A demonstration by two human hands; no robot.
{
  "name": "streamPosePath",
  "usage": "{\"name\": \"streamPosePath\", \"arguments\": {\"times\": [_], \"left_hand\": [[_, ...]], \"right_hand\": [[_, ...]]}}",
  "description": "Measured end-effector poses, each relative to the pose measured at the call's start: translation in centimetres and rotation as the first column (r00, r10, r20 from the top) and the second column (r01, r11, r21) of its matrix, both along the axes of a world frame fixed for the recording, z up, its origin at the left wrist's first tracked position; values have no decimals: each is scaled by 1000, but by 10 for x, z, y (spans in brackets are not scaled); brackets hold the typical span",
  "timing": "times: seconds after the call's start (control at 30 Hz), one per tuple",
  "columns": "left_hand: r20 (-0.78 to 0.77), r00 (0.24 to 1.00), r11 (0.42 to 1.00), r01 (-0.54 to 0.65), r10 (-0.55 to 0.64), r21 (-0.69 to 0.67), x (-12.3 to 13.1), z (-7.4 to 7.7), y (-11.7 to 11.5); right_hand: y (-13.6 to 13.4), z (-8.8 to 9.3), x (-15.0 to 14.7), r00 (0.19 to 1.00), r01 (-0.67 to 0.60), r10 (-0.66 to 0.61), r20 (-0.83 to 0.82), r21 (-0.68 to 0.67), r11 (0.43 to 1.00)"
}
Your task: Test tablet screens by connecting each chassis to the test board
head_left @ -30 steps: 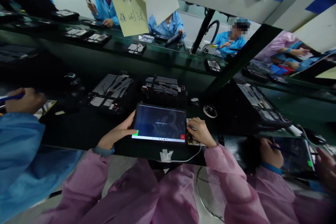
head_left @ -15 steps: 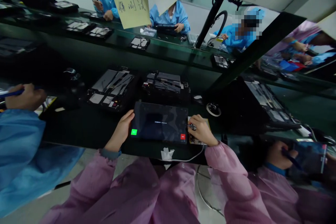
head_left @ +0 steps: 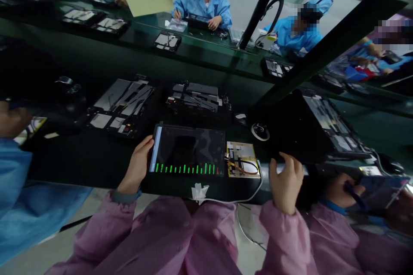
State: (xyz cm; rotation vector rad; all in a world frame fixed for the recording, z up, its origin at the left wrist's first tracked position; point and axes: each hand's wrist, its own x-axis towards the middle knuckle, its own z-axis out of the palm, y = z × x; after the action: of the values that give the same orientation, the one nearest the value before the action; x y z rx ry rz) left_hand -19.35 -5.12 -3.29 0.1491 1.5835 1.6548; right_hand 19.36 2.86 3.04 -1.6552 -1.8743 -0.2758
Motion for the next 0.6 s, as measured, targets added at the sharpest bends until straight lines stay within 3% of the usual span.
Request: {"name": "streamPosePath", "arguments": {"times": [0.07,0.1,0.13,0.2,0.3,0.47,0.6], "left_hand": [[-10,1000,1000,-11,11,-13,0,-3,0],[-11,1000,1000,-16,16,-21,-1,-4,0],[-10,1000,999,-21,21,-29,-1,-5,-1],[-21,999,999,-34,33,-39,-1,-7,-2],[-66,997,998,-43,40,-50,-1,-8,-3],[-56,998,997,-41,37,-71,0,-7,-1],[-31,998,995,-50,47,-83,0,-5,0]], "right_hand": [[-29,-2,-32,985,-157,156,-74,-6,988],[-43,-3,-52,951,-301,296,-93,-45,952],[-55,-6,-72,894,-445,438,-91,-99,890],[-71,-12,-105,803,-595,588,-97,-172,785],[-78,-23,-129,763,-644,635,-119,-211,735],[-75,-28,-126,751,-658,642,-152,-243,712],[-79,-25,-115,787,-611,567,-244,-176,772]]}}
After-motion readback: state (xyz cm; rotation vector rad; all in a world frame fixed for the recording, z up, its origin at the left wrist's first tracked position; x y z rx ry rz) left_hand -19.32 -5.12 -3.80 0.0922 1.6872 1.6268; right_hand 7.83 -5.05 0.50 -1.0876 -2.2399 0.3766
